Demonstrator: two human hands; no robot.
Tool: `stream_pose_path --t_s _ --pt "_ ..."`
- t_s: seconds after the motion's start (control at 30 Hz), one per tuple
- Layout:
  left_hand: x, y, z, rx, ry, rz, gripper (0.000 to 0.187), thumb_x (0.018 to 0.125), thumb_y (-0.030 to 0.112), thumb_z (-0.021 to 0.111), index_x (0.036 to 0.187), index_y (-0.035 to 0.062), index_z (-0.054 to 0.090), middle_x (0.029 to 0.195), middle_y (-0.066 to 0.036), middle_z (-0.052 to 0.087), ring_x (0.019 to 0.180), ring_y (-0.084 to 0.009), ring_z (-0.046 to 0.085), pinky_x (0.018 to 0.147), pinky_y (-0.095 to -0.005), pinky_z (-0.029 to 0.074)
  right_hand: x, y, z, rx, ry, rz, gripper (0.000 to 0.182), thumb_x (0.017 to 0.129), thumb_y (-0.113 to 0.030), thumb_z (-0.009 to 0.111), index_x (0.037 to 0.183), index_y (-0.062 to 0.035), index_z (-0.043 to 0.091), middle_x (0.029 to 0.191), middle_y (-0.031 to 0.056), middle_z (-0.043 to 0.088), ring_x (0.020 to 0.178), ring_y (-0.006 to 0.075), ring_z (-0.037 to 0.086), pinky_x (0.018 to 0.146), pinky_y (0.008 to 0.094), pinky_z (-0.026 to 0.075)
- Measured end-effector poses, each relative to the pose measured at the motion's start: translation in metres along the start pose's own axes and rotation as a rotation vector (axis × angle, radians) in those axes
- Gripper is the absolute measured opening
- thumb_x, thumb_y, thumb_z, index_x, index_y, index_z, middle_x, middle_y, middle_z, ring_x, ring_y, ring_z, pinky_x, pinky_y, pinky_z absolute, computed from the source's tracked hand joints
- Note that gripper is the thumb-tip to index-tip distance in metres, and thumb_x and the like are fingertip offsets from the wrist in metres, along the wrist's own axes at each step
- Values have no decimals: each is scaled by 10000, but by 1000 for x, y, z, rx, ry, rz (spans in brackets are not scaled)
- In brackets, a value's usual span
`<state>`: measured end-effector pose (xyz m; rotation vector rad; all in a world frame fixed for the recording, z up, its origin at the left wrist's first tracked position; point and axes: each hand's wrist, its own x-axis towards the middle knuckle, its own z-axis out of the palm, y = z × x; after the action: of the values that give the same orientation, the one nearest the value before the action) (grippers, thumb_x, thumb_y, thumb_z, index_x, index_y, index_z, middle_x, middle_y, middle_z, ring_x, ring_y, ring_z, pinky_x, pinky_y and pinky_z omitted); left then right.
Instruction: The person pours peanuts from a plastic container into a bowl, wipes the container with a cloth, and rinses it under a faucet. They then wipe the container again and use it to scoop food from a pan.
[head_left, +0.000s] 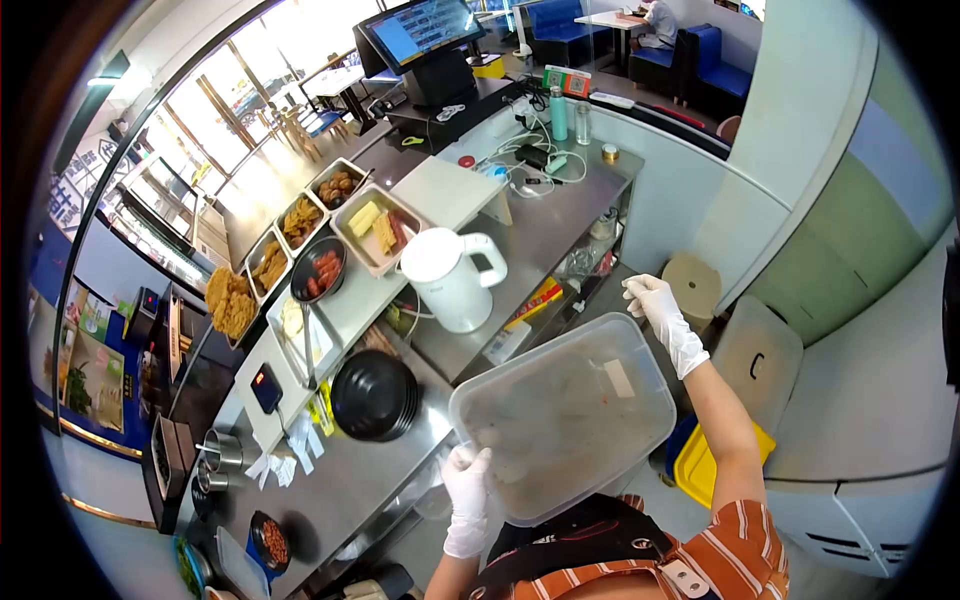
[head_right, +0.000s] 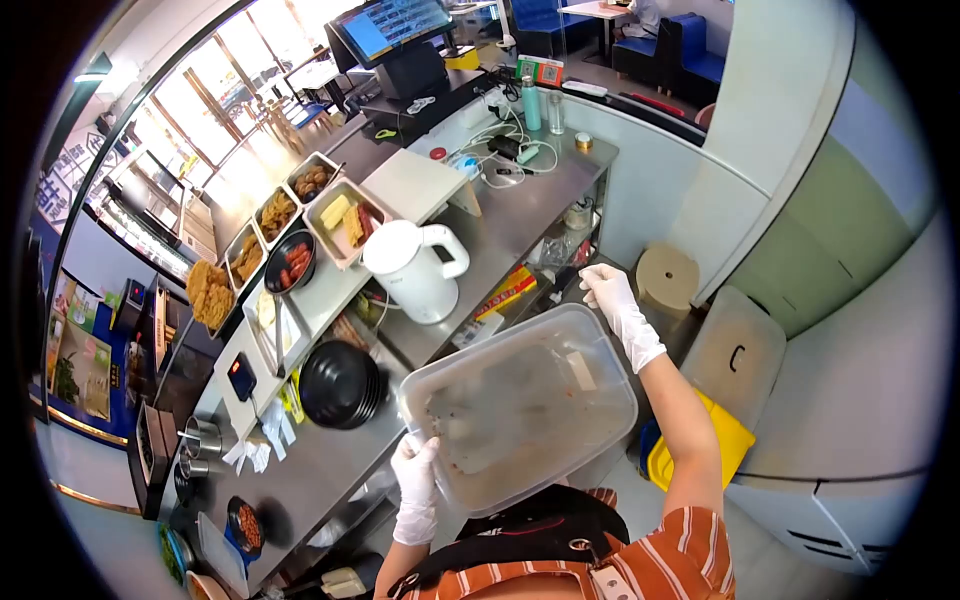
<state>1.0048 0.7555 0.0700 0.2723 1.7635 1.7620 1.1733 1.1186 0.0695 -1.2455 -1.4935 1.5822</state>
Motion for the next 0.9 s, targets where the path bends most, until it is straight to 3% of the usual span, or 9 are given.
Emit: stream_pose_path --t_s 0.03,0.2,0.43,0.5,0.53,0.6,0.7,0.8,0.9 --pt "18 -2 13 12 -46 -30 66 782 11 611 825 31 565 795 -6 601 678 -78 532 659 -229 439 16 -7 3 -9 12 9 187 869 -197 572 924 -21 605 745 34 593 542 90 522 497 234 430" --pt "102 -4 84 -133 -149 -53 282 777 14 659 644 111 431 621 71 434 538 -32 376 509 -200 323 98 -34 19 -74 -51 26 192 880 -200 549 964 -42 617 763 9 594 580 77 519 545 219 432" --pt "182 -9 150 10 -134 -151 240 768 37 681 640 91 486 600 55 484 527 -39 407 488 -207 335 256 -43 47 -295 -145 -238 138 830 -143 562 863 -37 646 709 25 606 584 103 528 554 246 428" --pt "200 -25 158 135 -64 -106 237 753 40 692 629 74 492 583 32 512 502 -48 442 465 -220 369 325 -33 74 -460 -184 -607 132 785 -91 554 860 -42 651 714 84 624 614 181 566 592 307 451" --pt "203 -20 168 127 -23 -130 238 751 40 691 630 71 489 574 24 516 485 -50 450 445 -220 372 358 -28 92 -458 -216 -607 132 785 -91 554 860 -42 651 714 84 624 614 181 566 592 307 451" --pt "209 -5 189 112 50 -219 224 760 38 673 641 72 486 554 14 507 447 -56 449 416 -212 363 426 -29 136 -495 -313 -670 174 780 -150 543 891 -109 670 805 178 635 770 345 613 713 399 480" --pt "206 -19 203 105 166 -290 211 770 24 651 659 70 477 503 -5 489 367 -73 424 345 -216 338 491 -33 201 -721 -226 -742 178 788 -155 534 886 -129 681 856 150 647 819 331 622 740 409 484" --pt "199 -16 225 53 326 -386 207 747 26 683 678 57 491 549 -12 528 413 -74 473 368 -214 365 532 -43 248 -923 -332 -642 197 803 -214 545 937 -165 681 978 138 631 927 287 594 789 385 476" --pt "194 -22 238 8 487 -399 199 758 3 656 675 59 484 544 -10 520 391 -74 440 339 -224 342 585 -10 291 -918 -445 -756 220 803 -182 529 966 -184 676 977 133 633 949 291 592 792 380 481"
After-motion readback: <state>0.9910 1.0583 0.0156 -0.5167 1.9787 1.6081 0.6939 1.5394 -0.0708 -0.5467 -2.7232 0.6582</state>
